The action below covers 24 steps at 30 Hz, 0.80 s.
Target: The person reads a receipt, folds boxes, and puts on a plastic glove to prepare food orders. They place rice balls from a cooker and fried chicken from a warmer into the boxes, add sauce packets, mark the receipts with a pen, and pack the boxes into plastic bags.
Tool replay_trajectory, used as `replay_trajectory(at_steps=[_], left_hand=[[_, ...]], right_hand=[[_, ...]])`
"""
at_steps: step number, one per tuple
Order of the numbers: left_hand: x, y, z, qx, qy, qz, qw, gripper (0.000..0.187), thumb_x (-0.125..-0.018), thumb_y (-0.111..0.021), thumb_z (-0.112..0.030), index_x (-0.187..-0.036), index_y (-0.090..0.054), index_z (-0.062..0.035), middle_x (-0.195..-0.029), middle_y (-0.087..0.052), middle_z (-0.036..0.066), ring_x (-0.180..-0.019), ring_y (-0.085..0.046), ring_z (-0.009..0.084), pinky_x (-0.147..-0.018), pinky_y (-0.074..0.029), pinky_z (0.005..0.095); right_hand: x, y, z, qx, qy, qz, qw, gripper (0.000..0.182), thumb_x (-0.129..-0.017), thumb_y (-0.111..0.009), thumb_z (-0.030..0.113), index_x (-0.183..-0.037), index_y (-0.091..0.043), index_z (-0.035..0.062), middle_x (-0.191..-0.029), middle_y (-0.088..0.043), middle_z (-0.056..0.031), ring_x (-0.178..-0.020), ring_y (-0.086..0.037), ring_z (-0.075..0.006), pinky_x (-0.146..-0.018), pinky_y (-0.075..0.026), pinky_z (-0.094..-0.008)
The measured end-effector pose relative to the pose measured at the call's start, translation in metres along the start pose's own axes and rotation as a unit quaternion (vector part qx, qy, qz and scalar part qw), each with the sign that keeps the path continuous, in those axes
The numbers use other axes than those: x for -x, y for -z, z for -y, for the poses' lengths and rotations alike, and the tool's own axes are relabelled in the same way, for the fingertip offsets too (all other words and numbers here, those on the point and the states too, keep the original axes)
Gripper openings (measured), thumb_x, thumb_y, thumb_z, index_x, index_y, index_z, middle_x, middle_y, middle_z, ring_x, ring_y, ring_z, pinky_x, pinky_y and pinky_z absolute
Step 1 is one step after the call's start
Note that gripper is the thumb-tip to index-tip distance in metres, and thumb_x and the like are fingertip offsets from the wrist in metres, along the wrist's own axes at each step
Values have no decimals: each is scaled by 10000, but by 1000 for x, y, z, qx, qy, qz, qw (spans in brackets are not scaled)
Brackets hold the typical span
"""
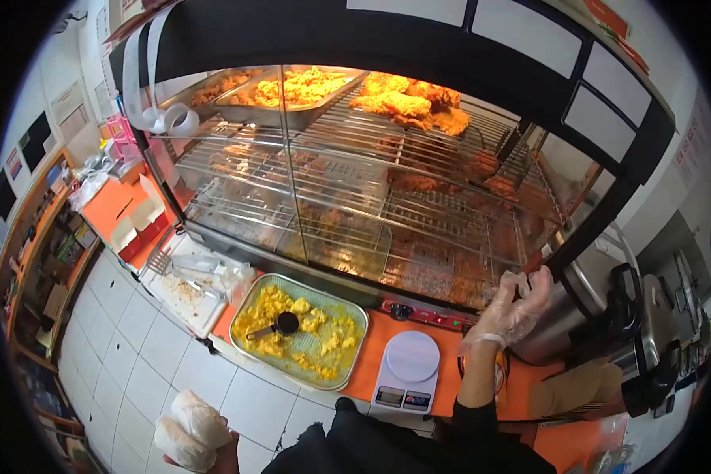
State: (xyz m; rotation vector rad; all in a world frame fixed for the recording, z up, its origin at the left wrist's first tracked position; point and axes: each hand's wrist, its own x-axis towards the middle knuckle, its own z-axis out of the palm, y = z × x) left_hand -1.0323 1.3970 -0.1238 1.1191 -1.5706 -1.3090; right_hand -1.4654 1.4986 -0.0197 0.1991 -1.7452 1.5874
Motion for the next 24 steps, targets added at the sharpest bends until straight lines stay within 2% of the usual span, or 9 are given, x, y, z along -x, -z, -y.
replay_trajectory(at_steps=[3, 5, 8, 12, 18, 20, 21, 23, 24], left_hand=[[-20, -21, -13, 99, 43, -76, 991, 940, -619, -564, -780, -1289, -406, -140, -1152, -492, 81, -926, -440, 237, -673, -361, 341], [-25, -19, -5, 598, 81, -36, 796, 949, -612, -569, -782, -1289, -403, -138, -1151, -492, 83, -933, -450, 247, -677, -374, 356], [-41, -10, 45, 680, 94, 28, 726, 961, -604, -581, -778, -1297, -395, -139, -1153, -490, 93, -934, -456, 261, -707, -393, 379], [-42, -35, -4, 613, 99, -124, 774, 978, -604, -586, -777, -1308, -376, -131, -1135, -493, 120, -942, -462, 277, -742, -404, 400], [-87, -48, -8, 620, 95, 76, 775, 1030, -583, -563, -811, -1320, -354, -121, -1129, -497, 156, -960, -486, 304, -733, -425, 435], [-91, -45, -3, 590, 87, 107, 796, 1044, -583, -547, -820, -1340, -335, -134, -1178, -476, 162, -1003, -483, 321, -755, -426, 459], [-92, -46, -1, 559, 77, 131, 815, 1057, -583, -531, -830, -1361, -316, -148, -1226, -456, 168, -1046, -480, 338, -776, -426, 484], [-90, -47, -7, 532, 53, 170, 828, 1057, -593, -517, -831, -1383, -286, -167, -1274, -421, 169, -1100, -452, 349, -802, -412, 513], [-89, -48, -11, 503, 31, 206, 839, 1057, -604, -503, -832, -1405, -256, -187, -1321, -386, 170, -1154, -425, 360, -828, -398, 543]], right_hand=[[-12, 0, -14, 95, 82, -17, 992, 485, -806, -609, 147, -1257, -450, 63, -1174, -453, -140, -1004, -541, -260, -854, -463, -382], [-15, -5, -5, 140, 64, 16, 988, 489, -807, -600, 127, -1268, -447, 72, -1159, -465, -139, -1000, -542, -246, -840, -468, -377], [-17, -17, -9, 35, 48, -21, 998, 465, -808, -588, 137, -1255, -477, 76, -1150, -485, -138, -986, -551, -234, -812, -474, -360], [-10, -15, 10, 64, 62, 6, 996, 425, -822, -576, 182, -1225, -513, 61, -1083, -529, -121, -966, -565, -216, -790, -478, -334], [4, -27, -43, -181, 121, 327, 920, 331, -883, -565, 297, -1044, -618, 13, -989, -633, -122, -952, -589, -211, -801, -476, -354], [3, -40, -68, -228, -199, 415, 858, 292, -900, -529, 191, -1077, -575, -36, -957, -619, -106, -816, -599, -199, -779, -500, -329], [-3, -57, -96, -227, -197, 414, 859, 292, -900, -529, 191, -1077, -575, -36, -957, -619, -106, -816, -599, -199, -779, -500, -329], [-24, -107, -172, -507, -405, 231, 725, 228, -913, -530, 228, -977, -656, 49, -982, -636, -124, -927, -590, -213, -776, -482, -345], [-31, -134, -211, -374, -153, 240, 883, 210, -917, -520, 206, -955, -654, 49, -981, -630, -123, -875, -592, -199, -726, -492, -343]])
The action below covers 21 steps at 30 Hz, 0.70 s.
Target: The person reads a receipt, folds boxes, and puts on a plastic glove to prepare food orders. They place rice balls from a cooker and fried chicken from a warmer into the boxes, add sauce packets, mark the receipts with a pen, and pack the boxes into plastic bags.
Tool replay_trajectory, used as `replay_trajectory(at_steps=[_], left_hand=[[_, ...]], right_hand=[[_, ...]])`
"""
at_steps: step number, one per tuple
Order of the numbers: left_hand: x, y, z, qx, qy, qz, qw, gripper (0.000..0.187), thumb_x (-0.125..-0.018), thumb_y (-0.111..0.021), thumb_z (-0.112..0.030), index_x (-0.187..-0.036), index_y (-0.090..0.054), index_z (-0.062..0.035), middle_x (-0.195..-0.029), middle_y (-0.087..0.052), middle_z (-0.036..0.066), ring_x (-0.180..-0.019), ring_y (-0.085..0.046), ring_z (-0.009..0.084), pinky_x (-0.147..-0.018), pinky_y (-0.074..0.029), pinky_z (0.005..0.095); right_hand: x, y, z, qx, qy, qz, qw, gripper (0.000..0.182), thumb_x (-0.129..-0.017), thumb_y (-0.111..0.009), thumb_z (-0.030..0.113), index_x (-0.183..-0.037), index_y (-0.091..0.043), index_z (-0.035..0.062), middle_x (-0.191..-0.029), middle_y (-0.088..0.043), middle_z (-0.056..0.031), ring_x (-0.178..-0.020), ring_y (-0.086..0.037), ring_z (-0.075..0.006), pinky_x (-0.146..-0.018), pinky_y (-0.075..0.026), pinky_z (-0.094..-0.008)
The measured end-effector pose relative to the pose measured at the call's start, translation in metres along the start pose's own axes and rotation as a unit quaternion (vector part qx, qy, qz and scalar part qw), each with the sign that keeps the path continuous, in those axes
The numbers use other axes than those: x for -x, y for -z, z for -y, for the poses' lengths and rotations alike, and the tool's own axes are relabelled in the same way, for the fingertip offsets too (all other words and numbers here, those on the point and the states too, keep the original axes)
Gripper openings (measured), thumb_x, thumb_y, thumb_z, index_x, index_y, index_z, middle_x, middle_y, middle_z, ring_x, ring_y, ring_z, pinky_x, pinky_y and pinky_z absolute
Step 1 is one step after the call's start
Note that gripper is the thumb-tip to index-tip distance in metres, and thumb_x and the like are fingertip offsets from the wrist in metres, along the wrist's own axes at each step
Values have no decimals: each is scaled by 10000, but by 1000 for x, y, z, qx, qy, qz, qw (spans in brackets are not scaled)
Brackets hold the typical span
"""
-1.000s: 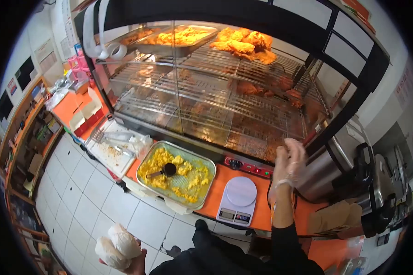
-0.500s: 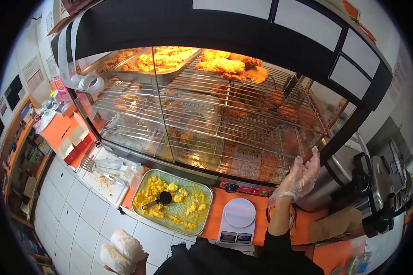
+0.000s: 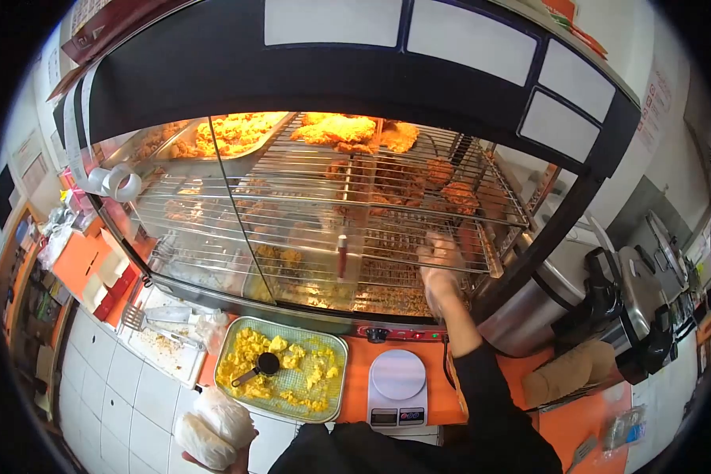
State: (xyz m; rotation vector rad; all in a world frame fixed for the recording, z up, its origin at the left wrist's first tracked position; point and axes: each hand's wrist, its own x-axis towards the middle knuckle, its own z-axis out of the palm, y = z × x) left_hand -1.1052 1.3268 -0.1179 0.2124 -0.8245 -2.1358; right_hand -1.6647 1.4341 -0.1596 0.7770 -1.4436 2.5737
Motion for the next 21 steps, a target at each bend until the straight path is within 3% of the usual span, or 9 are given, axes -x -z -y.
replay_trajectory(at_steps=[1, 2, 3, 4, 5, 12, 14, 15, 21], left_hand=[[4, -3, -1, 8, 1, -27, 1000, 1054, -606, -504, -829, -1406, -254, -190, -1324, -383, 168, -1158, -421, 360, -830, -396, 545], [7, -5, 0, 26, -4, -65, 998, 1052, -608, -505, -827, -1407, -251, -193, -1327, -380, 166, -1161, -418, 360, -832, -393, 547], [10, -8, 0, 48, -11, -111, 993, 1049, -609, -505, -824, -1409, -248, -196, -1330, -377, 164, -1164, -414, 361, -833, -391, 549], [16, -9, 0, 66, -20, -153, 986, 1046, -611, -506, -822, -1410, -246, -199, -1333, -373, 162, -1167, -411, 361, -835, -388, 551], [21, -11, 0, 82, -32, -189, 978, 1043, -613, -507, -820, -1411, -243, -201, -1336, -370, 160, -1170, -407, 361, -837, -386, 553], [58, -16, -4, 115, -104, -369, 916, 1025, -627, -512, -802, -1421, -225, -221, -1357, -348, 147, -1192, -383, 364, -848, -369, 568], [60, -15, -6, 119, -115, -384, 908, 1020, -631, -513, -797, -1424, -219, -227, -1363, -342, 143, -1198, -376, 364, -852, -364, 573], [64, -16, -8, 126, -111, -367, 915, 1038, -612, -541, -794, -1404, -258, -186, -1325, -386, 138, -1142, -403, 364, -830, -380, 530], [56, 9, -20, 241, -116, -389, 882, 1058, -584, -490, -856, -1396, -274, -212, -1319, -401, 131, -1118, -434, 365, -789, -409, 566]], right_hand=[[-23, 13, -35, 239, 209, 44, 947, 196, -921, -509, 183, -933, -652, 50, -979, -625, -123, -823, -594, -185, -676, -502, -340], [-49, 21, -61, 239, 206, 47, 948, 196, -921, -509, 183, -933, -652, 50, -979, -625, -123, -823, -594, -185, -676, -502, -340], [-76, 24, -83, -123, 65, 31, 990, 230, -925, -504, 224, -915, -622, 26, -917, -618, -108, -723, -579, -188, -633, -512, -333], [-85, 16, -88, -465, -90, 5, 881, 279, -928, -498, 264, -896, -592, 3, -854, -611, -93, -623, -564, -191, -590, -522, -327], [-96, 14, -90, -549, -126, 28, 826, 275, -930, -493, 261, -900, -593, 7, -854, -612, -93, -622, -564, -189, -590, -522, -328], [-111, -19, -56, -675, -206, 241, 666, 254, -945, -455, 243, -925, -599, 35, -856, -618, -88, -619, -563, -174, -585, -521, -336], [-107, -26, -46, -690, -227, 291, 622, 251, -950, -444, 238, -932, -601, 43, -857, -619, -87, -618, -563, -169, -583, -521, -339], [-104, -28, -40, -695, -236, 314, 602, 250, -952, -439, 235, -935, -602, 47, -857, -620, -86, -618, -563, -167, -583, -521, -340], [-86, -50, -4, -689, -301, 472, 460, 251, -965, -406, 220, -956, -608, 71, -859, -625, -82, -615, -562, -154, -579, -521, -347]])
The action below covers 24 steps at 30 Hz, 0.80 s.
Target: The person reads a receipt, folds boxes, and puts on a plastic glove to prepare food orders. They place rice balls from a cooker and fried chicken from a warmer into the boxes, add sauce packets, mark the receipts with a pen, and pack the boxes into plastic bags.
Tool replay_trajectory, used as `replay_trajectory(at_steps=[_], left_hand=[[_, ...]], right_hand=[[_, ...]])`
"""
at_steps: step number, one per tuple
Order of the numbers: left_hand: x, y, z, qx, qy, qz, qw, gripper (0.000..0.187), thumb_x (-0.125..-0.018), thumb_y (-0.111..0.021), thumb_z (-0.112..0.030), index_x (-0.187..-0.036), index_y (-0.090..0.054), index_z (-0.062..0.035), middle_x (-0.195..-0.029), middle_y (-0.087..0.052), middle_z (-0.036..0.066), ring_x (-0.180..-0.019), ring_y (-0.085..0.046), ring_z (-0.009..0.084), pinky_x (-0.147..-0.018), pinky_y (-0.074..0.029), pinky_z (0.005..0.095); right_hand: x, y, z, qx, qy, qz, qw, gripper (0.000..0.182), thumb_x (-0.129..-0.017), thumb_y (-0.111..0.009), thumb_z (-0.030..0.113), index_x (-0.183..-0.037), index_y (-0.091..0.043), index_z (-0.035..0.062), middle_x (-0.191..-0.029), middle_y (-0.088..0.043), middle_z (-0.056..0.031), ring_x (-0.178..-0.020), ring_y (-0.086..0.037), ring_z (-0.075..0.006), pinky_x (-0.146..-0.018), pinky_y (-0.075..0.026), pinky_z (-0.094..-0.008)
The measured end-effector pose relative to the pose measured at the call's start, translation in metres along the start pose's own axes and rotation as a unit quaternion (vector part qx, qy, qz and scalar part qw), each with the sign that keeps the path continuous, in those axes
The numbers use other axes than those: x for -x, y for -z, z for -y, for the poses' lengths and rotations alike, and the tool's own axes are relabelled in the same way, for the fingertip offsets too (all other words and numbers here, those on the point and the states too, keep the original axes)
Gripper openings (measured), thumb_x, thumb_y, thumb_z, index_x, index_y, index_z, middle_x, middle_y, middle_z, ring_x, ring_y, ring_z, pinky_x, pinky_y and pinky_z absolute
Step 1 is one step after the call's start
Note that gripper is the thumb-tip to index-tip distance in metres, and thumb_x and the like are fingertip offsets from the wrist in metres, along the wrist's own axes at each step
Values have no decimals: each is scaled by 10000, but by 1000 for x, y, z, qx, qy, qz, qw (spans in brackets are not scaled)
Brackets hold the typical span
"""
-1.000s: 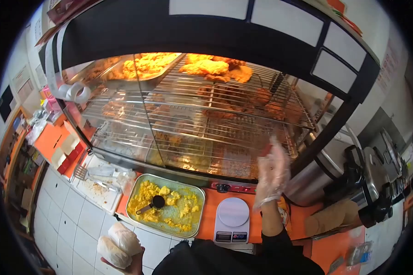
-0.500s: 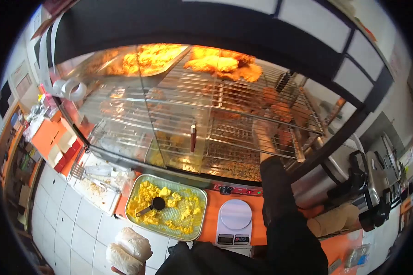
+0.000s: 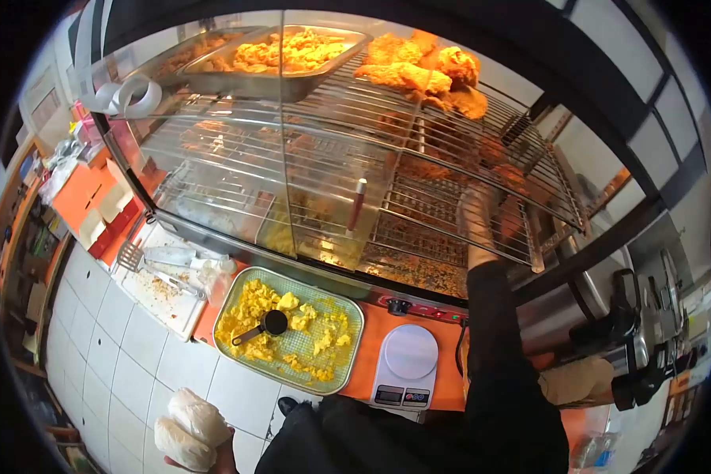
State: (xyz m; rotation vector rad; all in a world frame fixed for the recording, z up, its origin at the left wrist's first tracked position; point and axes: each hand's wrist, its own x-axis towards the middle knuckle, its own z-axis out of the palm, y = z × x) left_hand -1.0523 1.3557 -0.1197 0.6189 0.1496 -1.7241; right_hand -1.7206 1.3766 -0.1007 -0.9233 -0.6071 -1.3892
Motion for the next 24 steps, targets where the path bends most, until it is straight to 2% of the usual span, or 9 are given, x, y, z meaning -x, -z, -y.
replay_trajectory(at_steps=[2, 3, 4, 6, 8, 13, 19, 23, 24], left_hand=[[-10, 0, 9, 20, 16, -3, 1000, 1063, -578, -479, -869, -1394, -278, -217, -1318, -404, 129, -1114, -440, 365, -780, -415, 573], [-18, -4, 19, -34, 48, 106, 993, 1017, -603, -524, -821, -1354, -323, -166, -1253, -444, 131, -1035, -448, 346, -755, -418, 486], [-23, -9, 26, -84, 69, 208, 972, 973, -627, -569, -773, -1315, -368, -116, -1188, -484, 132, -956, -457, 326, -729, -422, 400], [-17, -31, 42, -69, 84, 212, 971, 958, -640, -564, -768, -1318, -366, -121, -1177, -489, 127, -928, -465, 321, -713, -425, 393], [-15, -38, 50, -82, 94, 192, 973, 926, -663, -552, -761, -1321, -373, -135, -1147, -506, 117, -874, -482, 309, -679, -434, 399], [-20, -37, 57, -45, 154, 175, 971, 901, -676, -521, -776, -1307, -399, -144, -1148, -512, 126, -900, -485, 318, -692, -450, 425], [-14, -41, 56, -79, 149, 212, 963, 921, -676, -495, -794, -1325, -372, -152, -1158, -509, 136, -963, -494, 338, -726, -453, 456], [-12, -34, 49, -100, 132, 195, 967, 931, -668, -490, -804, -1309, -385, -137, -1144, -517, 142, -942, -508, 333, -722, -455, 453], [-13, -34, 47, -106, 117, 189, 969, 936, -667, -489, -805, -1307, -384, -131, -1148, -516, 144, -946, -512, 333, -725, -455, 453]], right_hand=[[2, -6, -17, 6, -45, -8, 999, 253, -969, -395, 215, -964, -609, 79, -860, -627, -81, -614, -562, -149, -577, -521, -349], [24, -18, -18, 199, 75, -138, 967, 211, -964, -411, 191, -1019, -582, 79, -895, -624, -83, -663, -584, -160, -602, -530, -346], [52, -19, -28, 368, 189, -259, 873, 192, -959, -427, 167, -1074, -554, 79, -930, -621, -85, -712, -606, -170, -627, -539, -344], [-16, -84, -145, 605, 186, -626, 455, 199, -936, -461, 125, -1124, -512, 82, -1048, -582, -73, -941, -596, -215, -684, -527, -344], [-14, -130, -186, 544, 161, -533, 628, 311, -927, -496, 144, -1209, -444, 23, -1156, -547, -122, -1065, -568, -230, -765, -552, -352], [-4, -175, -207, 354, 110, -542, 754, 337, -930, -482, 138, -1217, -429, -31, -1156, -533, -169, -996, -591, -258, -847, -543, -366], [-19, -202, -216, 431, 96, -509, 739, 448, -880, -567, 159, -1281, -409, 37, -1201, -486, -168, -1059, -547, -315, -870, -513, -395], [-47, -213, -204, 721, 104, -470, 499, 518, -826, -612, 127, -1282, -393, 10, -1212, -470, -135, -1070, -530, -247, -857, -508, -378], [-43, -214, -199, 695, 68, -448, 558, 489, -830, -612, 110, -1263, -410, 9, -1222, -467, -140, -1064, -537, -253, -850, -513, -389]])
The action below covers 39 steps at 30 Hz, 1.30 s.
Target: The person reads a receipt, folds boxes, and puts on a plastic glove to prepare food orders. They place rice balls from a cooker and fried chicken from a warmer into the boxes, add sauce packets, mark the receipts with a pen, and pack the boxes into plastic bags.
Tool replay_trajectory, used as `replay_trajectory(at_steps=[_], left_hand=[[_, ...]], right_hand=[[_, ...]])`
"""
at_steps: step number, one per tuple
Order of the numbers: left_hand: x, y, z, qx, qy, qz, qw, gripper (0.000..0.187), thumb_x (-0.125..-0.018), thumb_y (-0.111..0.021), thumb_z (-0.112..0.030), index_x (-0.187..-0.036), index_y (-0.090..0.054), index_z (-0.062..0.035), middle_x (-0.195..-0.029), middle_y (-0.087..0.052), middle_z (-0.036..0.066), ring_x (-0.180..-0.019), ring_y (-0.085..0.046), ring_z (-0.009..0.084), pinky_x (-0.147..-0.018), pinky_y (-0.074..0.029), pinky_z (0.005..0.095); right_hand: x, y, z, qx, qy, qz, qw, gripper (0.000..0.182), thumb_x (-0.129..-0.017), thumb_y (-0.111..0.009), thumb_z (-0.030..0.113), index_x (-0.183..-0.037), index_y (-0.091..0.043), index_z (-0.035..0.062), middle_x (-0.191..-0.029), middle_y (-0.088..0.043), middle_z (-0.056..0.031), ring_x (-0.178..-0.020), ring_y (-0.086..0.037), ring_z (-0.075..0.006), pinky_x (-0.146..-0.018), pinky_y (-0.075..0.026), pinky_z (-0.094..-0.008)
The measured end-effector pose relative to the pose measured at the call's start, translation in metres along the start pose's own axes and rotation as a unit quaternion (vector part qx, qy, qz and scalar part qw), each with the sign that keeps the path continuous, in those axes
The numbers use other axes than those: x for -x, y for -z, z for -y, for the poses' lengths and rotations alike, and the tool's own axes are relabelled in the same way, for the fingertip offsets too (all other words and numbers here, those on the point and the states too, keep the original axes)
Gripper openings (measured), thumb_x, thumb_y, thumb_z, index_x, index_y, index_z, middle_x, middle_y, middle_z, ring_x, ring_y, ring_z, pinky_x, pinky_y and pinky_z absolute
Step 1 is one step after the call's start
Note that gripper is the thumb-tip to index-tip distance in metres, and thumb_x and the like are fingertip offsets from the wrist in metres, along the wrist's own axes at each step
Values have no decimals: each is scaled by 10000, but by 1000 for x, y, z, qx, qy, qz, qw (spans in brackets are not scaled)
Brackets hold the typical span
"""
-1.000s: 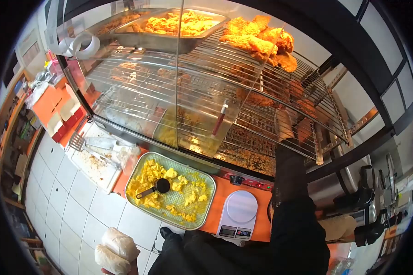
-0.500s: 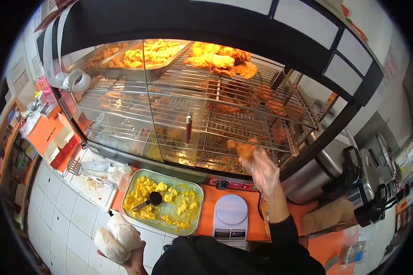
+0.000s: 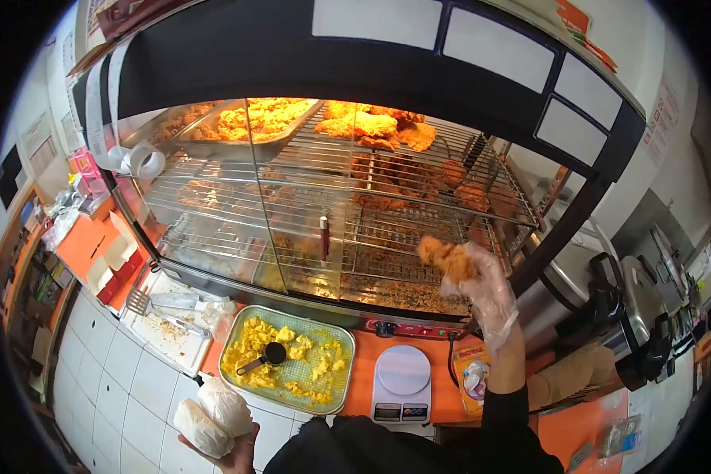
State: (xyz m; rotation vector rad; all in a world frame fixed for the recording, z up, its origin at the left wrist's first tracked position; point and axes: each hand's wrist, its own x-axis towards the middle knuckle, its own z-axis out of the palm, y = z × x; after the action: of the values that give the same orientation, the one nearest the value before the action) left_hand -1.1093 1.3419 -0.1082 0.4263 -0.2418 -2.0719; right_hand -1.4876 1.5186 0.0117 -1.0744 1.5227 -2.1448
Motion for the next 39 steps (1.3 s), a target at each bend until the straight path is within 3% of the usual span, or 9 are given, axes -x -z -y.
replay_trajectory(at_steps=[4, 9, 14, 19, 21, 22, 26, 29, 39], left_hand=[[7, 3, -5, -7, 2, 33, 999, 933, -668, -488, -805, -1297, -390, -123, -1147, -518, 140, -963, -513, 322, -736, -452, 455], [9, 20, -9, 37, -52, -4, 998, 918, -665, -492, -806, -1288, -407, -137, -1136, -525, 120, -943, -522, 304, -743, -453, 441], [12, 40, -17, 18, -61, 5, 998, 903, -665, -493, -802, -1286, -416, -152, -1142, -529, 112, -944, -526, 303, -733, -457, 437], [17, 39, -20, -6, -94, -24, 995, 859, -671, -492, -795, -1260, -446, -171, -1145, -534, 97, -958, -534, 275, -712, -460, 418], [24, 49, -25, 64, -93, 9, 994, 814, -716, -543, -662, -1339, -377, -166, -1364, -397, 99, -1193, -365, 310, -873, -345, 515], [25, 47, -25, 67, -92, 13, 993, 814, -716, -543, -662, -1339, -377, -166, -1364, -397, 99, -1193, -365, 310, -873, -345, 515], [21, 52, -29, 108, -86, 19, 990, 825, -701, -574, -653, -1332, -385, -157, -1345, -414, 125, -1165, -398, 323, -851, -362, 517], [15, 62, -28, 105, -73, 1, 992, 836, -701, -572, -667, -1335, -383, -156, -1359, -403, 136, -1208, -381, 343, -902, -346, 567], [9, 70, -24, 72, -55, 36, 995, 859, -699, -573, -692, -1357, -366, -180, -1388, -371, 127, -1256, -352, 360, -945, -328, 610]], right_hand=[[21, -9, -16, -51, -125, 145, 980, 413, -839, -622, 106, -1200, -459, -13, -1251, -475, -173, -916, -600, -287, -772, -544, -450], [8, 6, -79, 247, -100, 11, 964, 399, -826, -598, 81, -1211, -494, 61, -1320, -414, -155, -1082, -527, -268, -890, -474, -386], [-23, 15, -121, 704, 15, -212, 677, 425, -781, -614, 89, -1199, -536, 72, -1371, -362, -129, -1189, -430, -324, -958, -420, -361], [-12, -16, -84, 612, 68, -32, 787, 417, -828, -603, 253, -1222, -547, 130, -1191, -567, -136, -969, -593, -305, -850, -472, -377], [-24, -43, -32, 343, -163, 10, 925, 279, -839, -599, 208, -1093, -627, 95, -1008, -654, -107, -873, -628, -274, -823, -489, -341], [-38, -59, -5, 283, -105, -74, 951, 131, -814, -651, 53, -927, -653, -13, -870, -669, -60, -812, -600, -120, -787, -504, -273], [-119, -13, 11, 840, -2, -13, 543, 229, -868, -497, 236, -969, -637, 86, -1111, -599, -99, -1010, -591, -268, -863, -477, -374], [-179, 45, -28, 883, -57, -99, 455, 247, -877, -482, 280, -962, -633, 104, -1053, -617, -58, -1071, -566, -231, -883, -472, -396], [-175, 10, 9, 821, -224, -127, 510, 727, -810, -422, 682, -1366, -384, 216, -1468, -283, -85, -1323, -313, -305, -1058, -298, -493]])
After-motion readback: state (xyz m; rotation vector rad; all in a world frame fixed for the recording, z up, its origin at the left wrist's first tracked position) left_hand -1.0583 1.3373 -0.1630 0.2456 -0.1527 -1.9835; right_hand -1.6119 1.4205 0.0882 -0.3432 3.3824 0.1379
